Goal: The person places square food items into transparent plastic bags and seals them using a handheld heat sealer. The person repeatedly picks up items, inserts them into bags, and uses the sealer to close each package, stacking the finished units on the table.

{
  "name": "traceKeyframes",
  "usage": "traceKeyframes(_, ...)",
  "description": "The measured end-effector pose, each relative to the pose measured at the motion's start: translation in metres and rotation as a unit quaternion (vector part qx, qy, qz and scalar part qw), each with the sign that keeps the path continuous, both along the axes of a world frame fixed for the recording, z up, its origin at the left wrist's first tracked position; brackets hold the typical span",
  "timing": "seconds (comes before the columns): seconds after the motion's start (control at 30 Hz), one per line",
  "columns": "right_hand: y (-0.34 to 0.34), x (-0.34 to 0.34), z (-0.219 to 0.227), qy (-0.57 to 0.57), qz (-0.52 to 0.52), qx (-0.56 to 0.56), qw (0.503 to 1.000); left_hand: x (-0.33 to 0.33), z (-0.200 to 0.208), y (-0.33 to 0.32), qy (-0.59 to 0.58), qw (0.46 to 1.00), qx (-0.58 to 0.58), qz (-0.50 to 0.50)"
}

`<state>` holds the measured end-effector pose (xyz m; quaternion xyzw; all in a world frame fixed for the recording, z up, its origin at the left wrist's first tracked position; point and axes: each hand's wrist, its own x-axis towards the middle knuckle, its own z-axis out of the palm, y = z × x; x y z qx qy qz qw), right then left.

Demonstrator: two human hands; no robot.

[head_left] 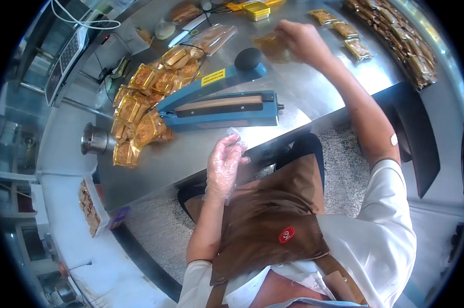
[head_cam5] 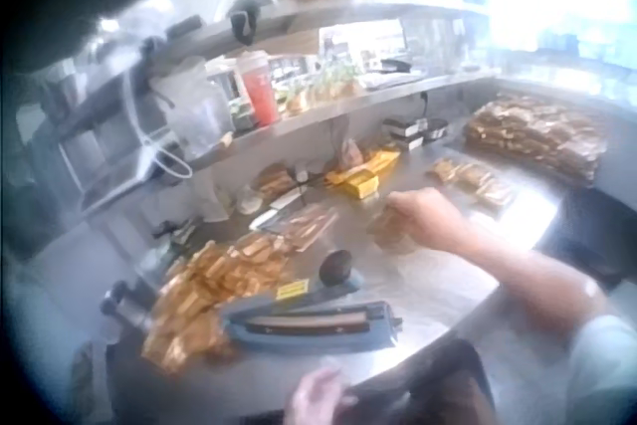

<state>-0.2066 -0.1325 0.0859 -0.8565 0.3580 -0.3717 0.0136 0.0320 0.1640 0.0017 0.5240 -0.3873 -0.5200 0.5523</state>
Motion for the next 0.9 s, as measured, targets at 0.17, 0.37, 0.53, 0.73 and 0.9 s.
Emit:
traceKeyframes(0.17,0.057,-0.055,0.071,0.076,0.050,0.024,0.996,-0.011,0.006,0.012,0.024,0.999,-0.011,-0.043)
traceKeyframes(0.37,0.155,-0.061,0.100,0.122,0.197,0.211,0.950,-0.029,0.020,0.018,-0.018,0.987,-0.124,-0.102)
traceKeyframes(0.53,0.191,-0.003,0.077,0.128,0.320,0.273,0.898,-0.033,0.044,0.024,0.038,0.972,-0.030,-0.228)
traceKeyframes(0.73,0.192,0.027,0.055,-0.068,0.232,0.347,0.906,-0.016,0.042,0.039,0.164,0.977,0.000,-0.140)
traceKeyframes(0.9,0.215,0.022,0.015,-0.143,0.134,0.346,0.918,0.001,0.034,0.033,0.163,0.983,-0.015,-0.077)
